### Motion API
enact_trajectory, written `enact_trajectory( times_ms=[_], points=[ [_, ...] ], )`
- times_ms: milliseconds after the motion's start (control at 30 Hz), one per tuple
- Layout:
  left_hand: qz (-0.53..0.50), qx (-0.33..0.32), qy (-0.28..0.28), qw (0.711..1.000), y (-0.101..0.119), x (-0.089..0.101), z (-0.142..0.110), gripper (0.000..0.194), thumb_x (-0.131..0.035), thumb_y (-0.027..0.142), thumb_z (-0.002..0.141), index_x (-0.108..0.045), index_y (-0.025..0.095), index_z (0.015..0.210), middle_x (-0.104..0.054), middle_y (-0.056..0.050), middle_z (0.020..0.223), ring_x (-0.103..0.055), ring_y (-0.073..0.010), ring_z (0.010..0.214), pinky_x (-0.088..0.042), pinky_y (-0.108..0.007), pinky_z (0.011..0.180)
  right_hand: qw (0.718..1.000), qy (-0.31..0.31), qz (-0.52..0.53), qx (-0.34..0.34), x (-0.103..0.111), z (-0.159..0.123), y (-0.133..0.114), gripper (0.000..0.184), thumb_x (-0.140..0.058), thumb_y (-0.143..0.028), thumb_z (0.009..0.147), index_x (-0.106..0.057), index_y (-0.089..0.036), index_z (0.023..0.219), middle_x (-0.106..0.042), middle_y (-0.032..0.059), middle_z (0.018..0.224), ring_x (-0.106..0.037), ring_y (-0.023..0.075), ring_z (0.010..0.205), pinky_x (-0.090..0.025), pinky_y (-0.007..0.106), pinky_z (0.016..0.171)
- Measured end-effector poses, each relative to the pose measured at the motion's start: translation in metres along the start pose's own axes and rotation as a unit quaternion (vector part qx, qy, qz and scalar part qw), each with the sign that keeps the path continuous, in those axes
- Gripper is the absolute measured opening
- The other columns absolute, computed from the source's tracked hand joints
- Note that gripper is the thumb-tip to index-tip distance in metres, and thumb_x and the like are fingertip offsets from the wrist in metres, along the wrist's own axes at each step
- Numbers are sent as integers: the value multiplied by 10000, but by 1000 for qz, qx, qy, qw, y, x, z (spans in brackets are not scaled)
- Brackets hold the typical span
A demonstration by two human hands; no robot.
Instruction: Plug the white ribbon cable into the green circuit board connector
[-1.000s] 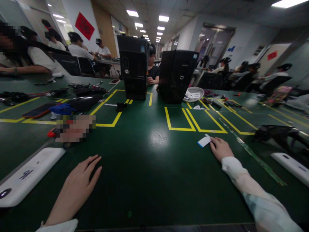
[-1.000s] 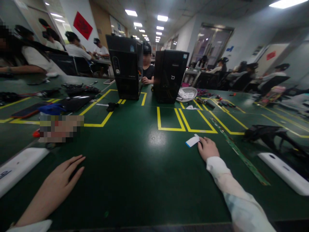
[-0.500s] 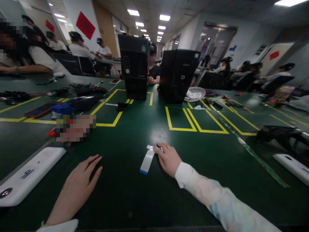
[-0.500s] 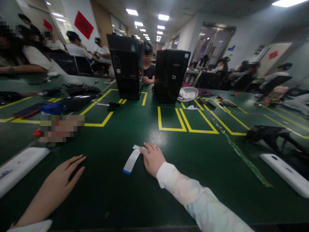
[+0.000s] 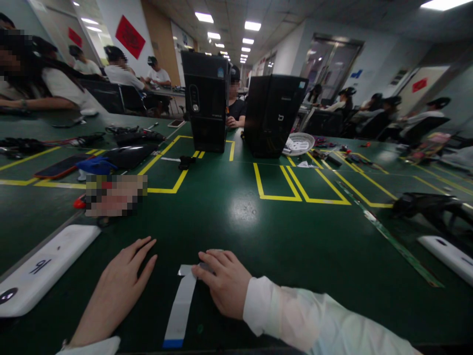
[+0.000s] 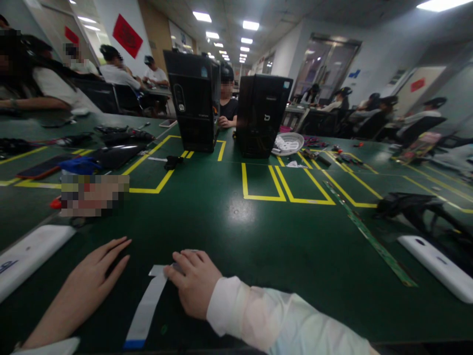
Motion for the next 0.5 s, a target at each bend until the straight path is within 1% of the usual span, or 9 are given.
enact_trajectory(
  times_ms=[133, 367, 433, 500],
  points=[
    [-1, 4, -6, 1000, -2, -2, 0, 600, -354, 543, 916, -564, 176, 1341, -575, -153, 1370, -566, -331, 1225, -490, -525, 991, 1000, -4, 8, -1, 2, 0, 4, 521, -456, -259, 922, -441, -185, 1437, -406, 133, 1530, -369, 301, 1379, -364, 477, 1078],
    [4, -15, 14, 1000, 2, 0, 1, 600, -338, 544, 927, -573, 151, 1316, -575, -162, 1361, -550, -314, 1242, -447, -490, 1054, 1000, -15, 12, -6, -1, 2, 7, 518, -465, -245, 924, -437, -208, 1440, -408, 118, 1529, -351, 302, 1396, -362, 484, 1089],
    [5, -14, 14, 1000, 1, 0, 0, 606, -331, 546, 930, -573, 149, 1318, -572, -165, 1365, -551, -315, 1240, -447, -496, 1051, 1000, -11, 3, -2, -1, 2, 6, 539, -469, -245, 925, -408, -212, 1460, -387, 119, 1541, -316, 299, 1418, -373, 482, 1083],
    [6, -14, 10, 1000, 1, -1, 0, 609, -334, 549, 930, -567, 152, 1329, -569, -164, 1369, -552, -317, 1240, -452, -504, 1044, 1000, 1, -14, 14, 1, 0, 9, 561, -473, -246, 933, -373, -212, 1484, -349, 117, 1564, -247, 282, 1455, -362, 480, 1095]
  ],
)
Point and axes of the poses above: each hand's wrist, its own z-axis towards the middle knuckle, its own x-axis out of the back of the hand, y = z × x, the point moved 10 cm from there along z, towards the middle knuckle
